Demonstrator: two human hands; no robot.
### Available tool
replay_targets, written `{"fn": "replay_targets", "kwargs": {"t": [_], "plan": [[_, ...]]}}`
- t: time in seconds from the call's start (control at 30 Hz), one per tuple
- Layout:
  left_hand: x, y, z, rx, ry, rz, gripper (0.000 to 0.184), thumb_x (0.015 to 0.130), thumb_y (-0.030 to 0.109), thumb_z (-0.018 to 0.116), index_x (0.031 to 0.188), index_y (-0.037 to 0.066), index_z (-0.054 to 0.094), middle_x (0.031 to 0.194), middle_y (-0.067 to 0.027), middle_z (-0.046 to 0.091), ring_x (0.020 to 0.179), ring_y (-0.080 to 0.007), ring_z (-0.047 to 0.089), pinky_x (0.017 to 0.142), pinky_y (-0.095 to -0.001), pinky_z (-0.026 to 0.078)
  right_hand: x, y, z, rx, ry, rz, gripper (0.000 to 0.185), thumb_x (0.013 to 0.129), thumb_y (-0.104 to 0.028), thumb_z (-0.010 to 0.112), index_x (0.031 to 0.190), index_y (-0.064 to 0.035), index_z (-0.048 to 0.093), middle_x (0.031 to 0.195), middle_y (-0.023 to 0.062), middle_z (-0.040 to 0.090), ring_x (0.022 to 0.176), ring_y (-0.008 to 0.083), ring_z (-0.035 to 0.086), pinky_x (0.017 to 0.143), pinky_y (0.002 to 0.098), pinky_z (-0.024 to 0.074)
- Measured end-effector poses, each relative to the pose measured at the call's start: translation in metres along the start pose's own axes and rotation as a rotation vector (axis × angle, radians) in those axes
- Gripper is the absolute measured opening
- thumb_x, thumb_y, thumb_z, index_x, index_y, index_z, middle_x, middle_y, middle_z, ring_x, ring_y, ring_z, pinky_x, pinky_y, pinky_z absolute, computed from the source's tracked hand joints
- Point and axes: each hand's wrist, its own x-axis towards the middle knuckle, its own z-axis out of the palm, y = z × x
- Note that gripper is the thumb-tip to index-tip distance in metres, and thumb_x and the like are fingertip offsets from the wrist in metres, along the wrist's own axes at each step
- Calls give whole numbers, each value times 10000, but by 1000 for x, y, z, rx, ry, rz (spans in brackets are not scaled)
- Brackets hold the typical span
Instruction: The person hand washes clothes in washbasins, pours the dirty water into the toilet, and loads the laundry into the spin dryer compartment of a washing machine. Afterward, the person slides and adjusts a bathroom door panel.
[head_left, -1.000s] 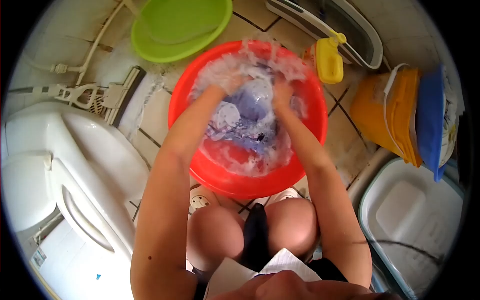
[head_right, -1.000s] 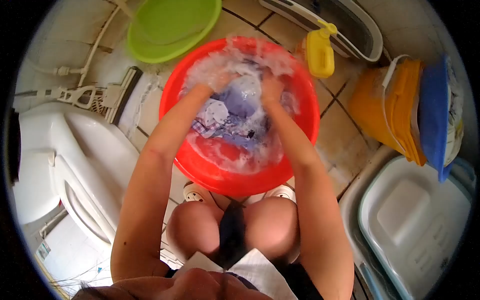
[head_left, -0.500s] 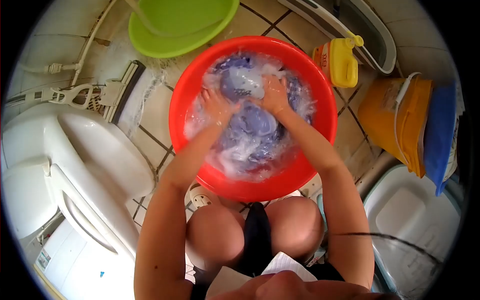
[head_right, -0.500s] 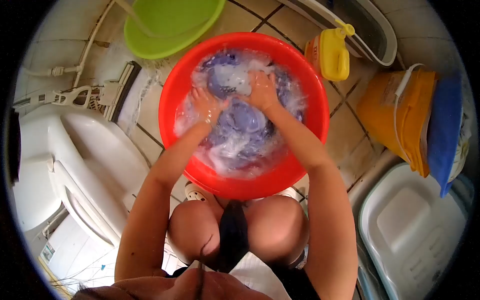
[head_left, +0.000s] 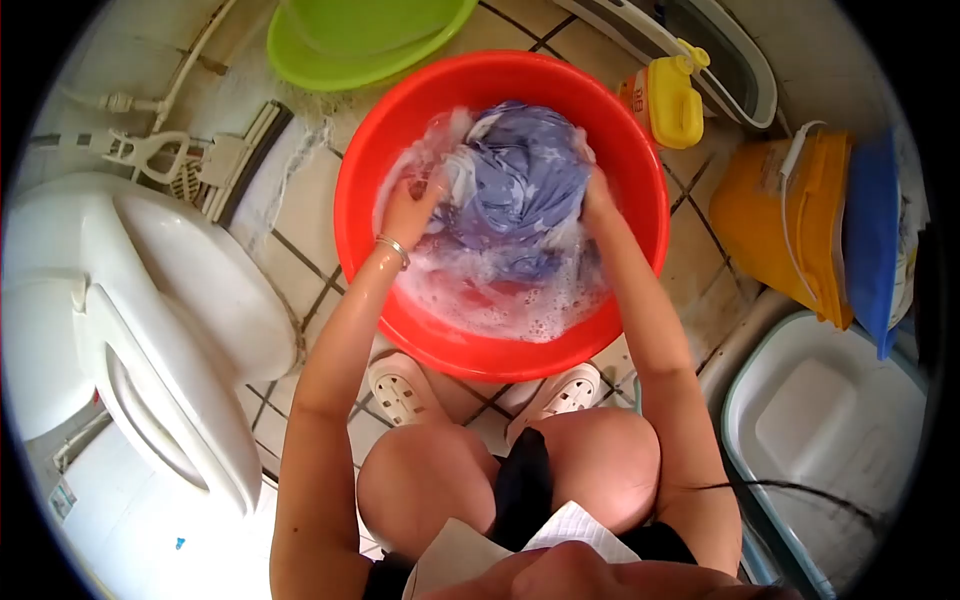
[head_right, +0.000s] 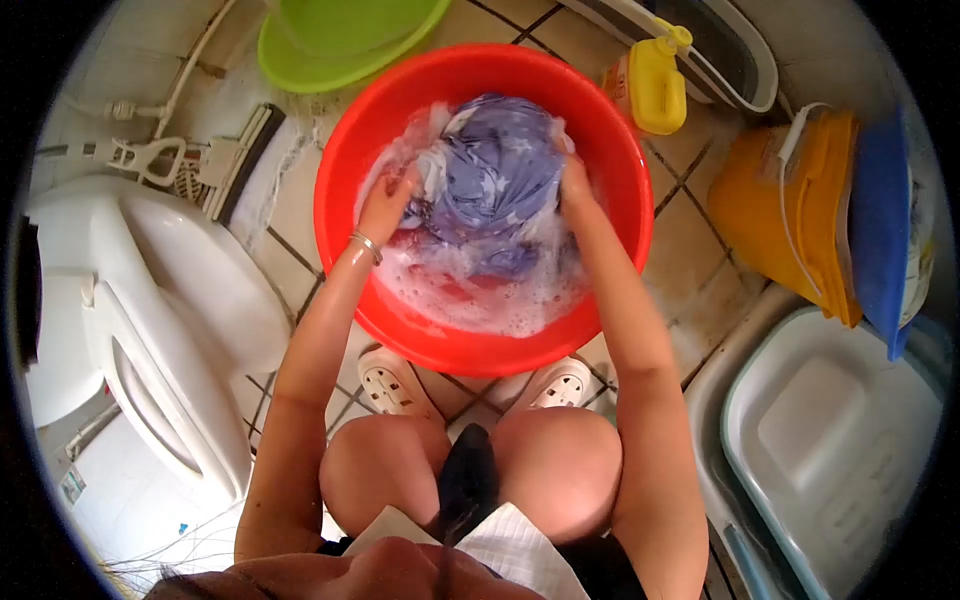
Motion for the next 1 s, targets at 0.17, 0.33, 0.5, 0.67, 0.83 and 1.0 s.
{"fn": "replay_targets", "kwargs": {"t": [0.17, 0.33, 0.5, 0.67, 0.83, 1.0], "plan": [[-48, 15, 50, 775, 372, 183, 963, 625, 404, 837, 1341, -76, 409, 1111, -243, 614, 1039, -349, 607, 915, -415, 472, -26, -24, -41, -345, 49, 105, 653, 925, -375, 531, 1406, 35, 368, 1388, 217, 474, 1287, 336, 436, 1077, 433, 333], [-5, 57, 62, -378, -142, 1, 637, 662, 96, 709, 1250, -37, 503, 991, -99, 643, 914, -193, 615, 798, -306, 501, -135, -55, 49, -1434, -5, -916, 1153, 564, -394, 856, 1502, -139, 236, 1518, 254, 200, 1410, 424, 189, 1070, 652, 180], [-90, 157, 49, -358, -336, 181, 577, 667, 63, 671, 1221, -10, 526, 1054, -53, 619, 946, -127, 580, 848, -287, 479, -145, -38, 58, -1056, -26, -1052, 851, 567, -233, 838, 1306, -85, 442, 1227, 175, 499, 1161, 356, 486, 948, 504, 387], [-153, 214, 17, -627, -674, 86, 824, 638, 76, 718, 1369, -79, 371, 1275, -120, 534, 1193, -185, 518, 1029, -322, 392, -196, -74, 46, -812, -68, -1310, 425, 622, -116, 770, 988, -12, 580, 805, 108, 589, 687, 255, 589, 636, 301, 480], [-115, 247, 88, -1609, -235, 1754, 428, 777, 100, 621, 1144, -28, 443, 1003, -81, 506, 946, -194, 534, 881, -289, 418, -219, -86, 44, -724, -195, -1431, 330, 662, -128, 751, 919, 1, 588, 680, 89, 531, 543, 238, 518, 501, 318, 410], [-131, 229, 33, -1142, -843, 1083, 332, 833, 123, 608, 1113, -14, 492, 986, -81, 527, 946, -208, 540, 870, -301, 423, -211, -83, 52, -519, -381, -1512, 274, 753, -166, 698, 928, 16, 590, 660, 88, 512, 512, 252, 494, 468, 340, 380]]}}
